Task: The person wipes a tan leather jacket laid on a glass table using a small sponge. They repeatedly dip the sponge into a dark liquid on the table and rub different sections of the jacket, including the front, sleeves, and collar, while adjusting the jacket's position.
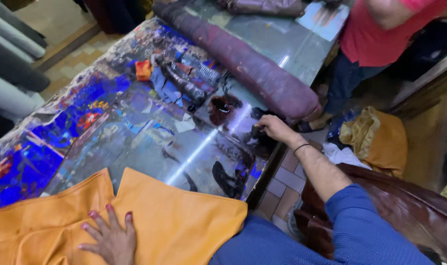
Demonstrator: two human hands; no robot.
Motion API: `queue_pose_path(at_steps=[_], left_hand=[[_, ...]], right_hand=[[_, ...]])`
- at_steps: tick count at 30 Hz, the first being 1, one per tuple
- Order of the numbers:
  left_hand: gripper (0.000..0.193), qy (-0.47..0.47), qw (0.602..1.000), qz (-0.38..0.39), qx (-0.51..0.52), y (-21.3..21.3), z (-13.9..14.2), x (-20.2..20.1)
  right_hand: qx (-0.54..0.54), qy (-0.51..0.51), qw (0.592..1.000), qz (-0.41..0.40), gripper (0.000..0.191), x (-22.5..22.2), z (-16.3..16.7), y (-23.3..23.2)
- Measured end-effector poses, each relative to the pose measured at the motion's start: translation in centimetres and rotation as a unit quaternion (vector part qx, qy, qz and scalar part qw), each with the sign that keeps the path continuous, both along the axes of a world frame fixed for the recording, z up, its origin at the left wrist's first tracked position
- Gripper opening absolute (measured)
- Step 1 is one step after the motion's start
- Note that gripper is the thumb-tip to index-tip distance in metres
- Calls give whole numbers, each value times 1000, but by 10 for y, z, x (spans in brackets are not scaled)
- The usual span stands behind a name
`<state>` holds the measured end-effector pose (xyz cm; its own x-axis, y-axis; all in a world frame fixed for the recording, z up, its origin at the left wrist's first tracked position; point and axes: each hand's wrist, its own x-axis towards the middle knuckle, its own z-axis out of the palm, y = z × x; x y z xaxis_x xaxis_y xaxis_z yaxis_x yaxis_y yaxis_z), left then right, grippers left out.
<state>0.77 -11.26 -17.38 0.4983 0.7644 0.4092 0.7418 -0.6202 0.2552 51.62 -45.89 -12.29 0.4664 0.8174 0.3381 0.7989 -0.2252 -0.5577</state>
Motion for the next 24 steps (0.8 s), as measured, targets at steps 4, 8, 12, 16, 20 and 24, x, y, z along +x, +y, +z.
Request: queue_pose_path(at_steps=[4,8,12,16,20,24], left_hand=[[77,4,1000,-4,-5,8,-9,1],[78,-44,997,-52,42,7,-14,2],[79,3,999,11,-33,4,-7,3],[76,35,999,-10,-31,6,3,-2],[77,62,998,-21,-6,5,-1,-12],[78,124,992,4,-22,-4,-7,-26]], right_hand=[[158,-116,954,-226,21,-13,-6,29],[58,18,998,3,31,-38,-15,27],[-90,107,988,69,36,-25,8,-12],[110,-72,978,-164,19,-31,11,-7],[91,-135,982,-94,21,-53,-14,14],[160,-100,965,-183,21,-55,-35,15]])
